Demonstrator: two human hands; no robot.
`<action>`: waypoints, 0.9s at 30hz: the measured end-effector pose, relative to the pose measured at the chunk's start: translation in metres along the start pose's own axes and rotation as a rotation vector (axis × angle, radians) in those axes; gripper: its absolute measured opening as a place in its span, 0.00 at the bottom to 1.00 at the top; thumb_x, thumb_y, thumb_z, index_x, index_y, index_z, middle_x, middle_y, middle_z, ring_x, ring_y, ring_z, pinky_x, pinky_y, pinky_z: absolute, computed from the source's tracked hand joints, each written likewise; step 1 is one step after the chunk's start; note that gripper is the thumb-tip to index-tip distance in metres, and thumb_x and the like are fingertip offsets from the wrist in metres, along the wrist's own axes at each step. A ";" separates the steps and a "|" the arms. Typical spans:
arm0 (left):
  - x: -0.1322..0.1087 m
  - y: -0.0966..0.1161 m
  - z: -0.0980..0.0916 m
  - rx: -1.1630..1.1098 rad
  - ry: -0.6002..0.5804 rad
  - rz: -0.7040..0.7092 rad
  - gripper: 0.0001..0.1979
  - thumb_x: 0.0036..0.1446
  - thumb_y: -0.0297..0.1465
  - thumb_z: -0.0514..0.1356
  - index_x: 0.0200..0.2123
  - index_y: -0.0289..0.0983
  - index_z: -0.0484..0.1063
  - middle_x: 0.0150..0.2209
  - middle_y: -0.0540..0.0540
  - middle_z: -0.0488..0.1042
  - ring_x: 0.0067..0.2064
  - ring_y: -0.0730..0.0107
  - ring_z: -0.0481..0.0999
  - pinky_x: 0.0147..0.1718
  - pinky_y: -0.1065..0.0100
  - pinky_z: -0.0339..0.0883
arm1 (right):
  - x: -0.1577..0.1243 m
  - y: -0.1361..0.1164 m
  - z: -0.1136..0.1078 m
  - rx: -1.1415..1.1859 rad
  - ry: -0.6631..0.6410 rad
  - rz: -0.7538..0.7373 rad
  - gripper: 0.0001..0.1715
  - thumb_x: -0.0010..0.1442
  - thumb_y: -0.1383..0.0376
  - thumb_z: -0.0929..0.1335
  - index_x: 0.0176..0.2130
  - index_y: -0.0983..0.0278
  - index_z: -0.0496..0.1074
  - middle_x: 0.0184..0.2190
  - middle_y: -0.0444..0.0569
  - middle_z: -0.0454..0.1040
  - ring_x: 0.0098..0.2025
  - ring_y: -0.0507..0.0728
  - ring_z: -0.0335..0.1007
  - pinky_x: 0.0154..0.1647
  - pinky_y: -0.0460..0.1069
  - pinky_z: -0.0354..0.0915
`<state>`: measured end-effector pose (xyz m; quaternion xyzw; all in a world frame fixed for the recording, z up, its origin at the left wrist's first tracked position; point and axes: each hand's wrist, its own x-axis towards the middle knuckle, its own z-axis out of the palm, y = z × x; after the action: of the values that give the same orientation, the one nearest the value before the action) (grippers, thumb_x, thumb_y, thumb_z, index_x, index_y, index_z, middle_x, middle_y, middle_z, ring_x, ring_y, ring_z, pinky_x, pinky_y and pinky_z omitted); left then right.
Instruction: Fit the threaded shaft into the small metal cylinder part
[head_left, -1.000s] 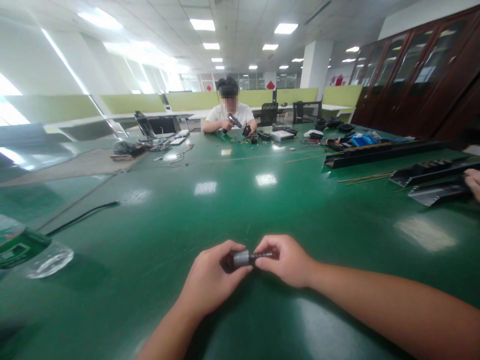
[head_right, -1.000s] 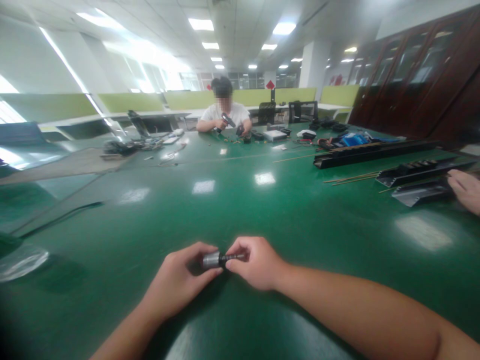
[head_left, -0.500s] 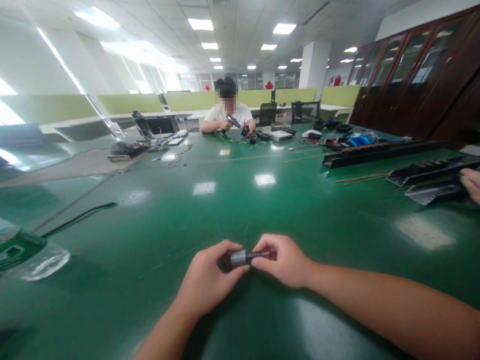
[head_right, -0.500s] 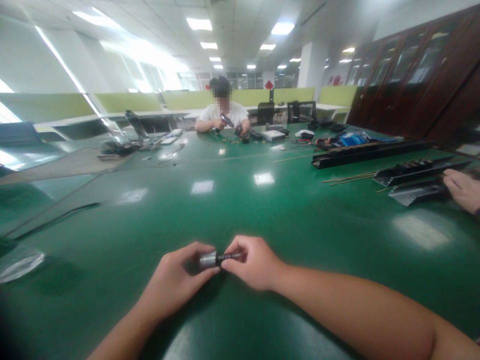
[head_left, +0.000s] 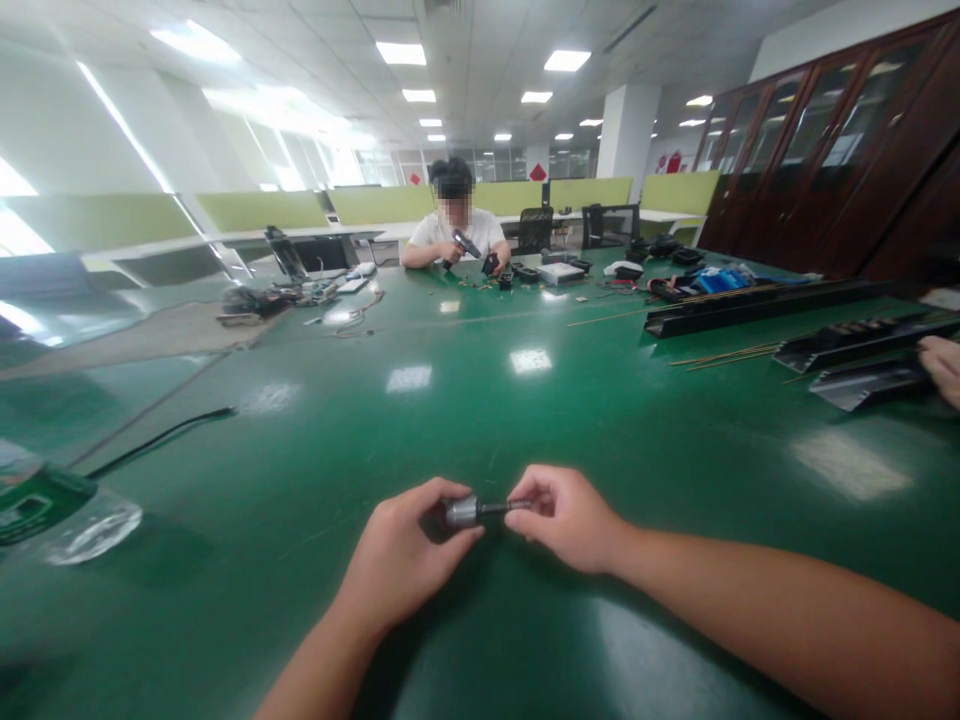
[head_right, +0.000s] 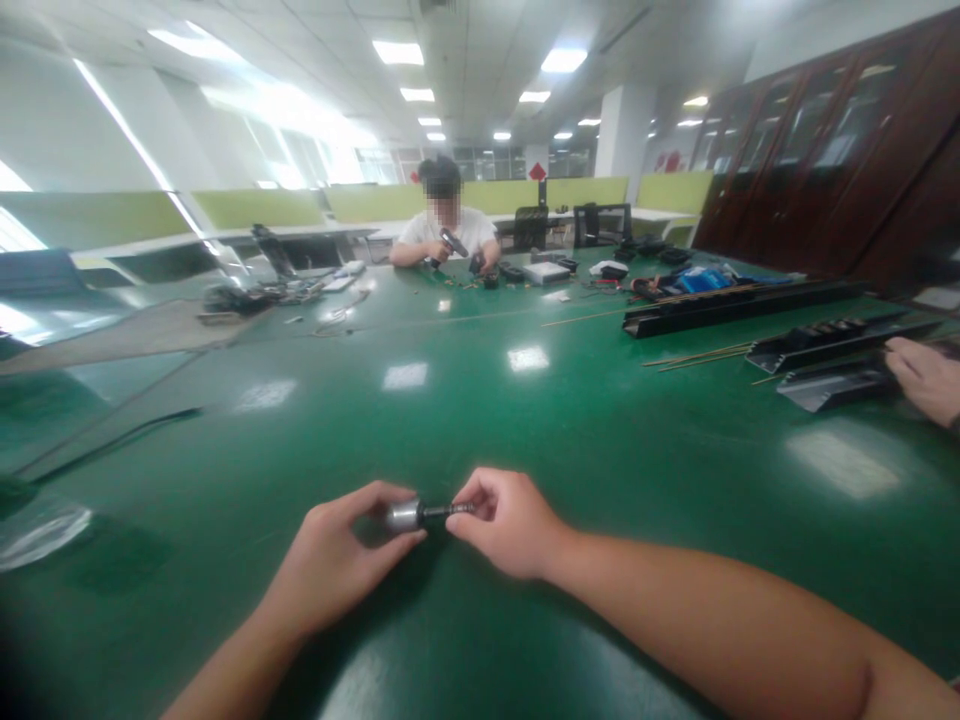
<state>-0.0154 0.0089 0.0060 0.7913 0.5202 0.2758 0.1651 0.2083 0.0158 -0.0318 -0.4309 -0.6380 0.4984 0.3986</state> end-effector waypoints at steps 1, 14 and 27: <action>0.000 -0.001 0.000 0.005 0.003 -0.001 0.12 0.53 0.37 0.66 0.40 0.42 0.76 0.37 0.51 0.80 0.38 0.65 0.79 0.39 0.67 0.70 | 0.000 0.000 0.000 0.007 0.003 0.004 0.08 0.55 0.66 0.72 0.36 0.66 0.73 0.25 0.43 0.74 0.26 0.52 0.70 0.27 0.45 0.63; 0.001 -0.009 -0.010 0.035 -0.005 0.040 0.09 0.53 0.37 0.66 0.38 0.42 0.76 0.36 0.51 0.79 0.37 0.66 0.79 0.39 0.68 0.71 | 0.004 0.003 0.001 0.067 0.010 0.029 0.09 0.54 0.65 0.73 0.36 0.66 0.72 0.26 0.44 0.74 0.26 0.52 0.71 0.27 0.46 0.64; -0.001 -0.018 -0.035 -0.039 0.192 -0.256 0.27 0.51 0.51 0.63 0.47 0.39 0.75 0.41 0.44 0.82 0.41 0.55 0.82 0.47 0.57 0.76 | 0.006 0.005 0.003 0.000 0.002 -0.010 0.10 0.54 0.64 0.73 0.36 0.66 0.73 0.25 0.44 0.73 0.26 0.52 0.70 0.27 0.46 0.64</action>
<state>-0.0506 0.0145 0.0236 0.6852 0.6247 0.3369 0.1639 0.2041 0.0213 -0.0363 -0.4279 -0.6397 0.4961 0.4020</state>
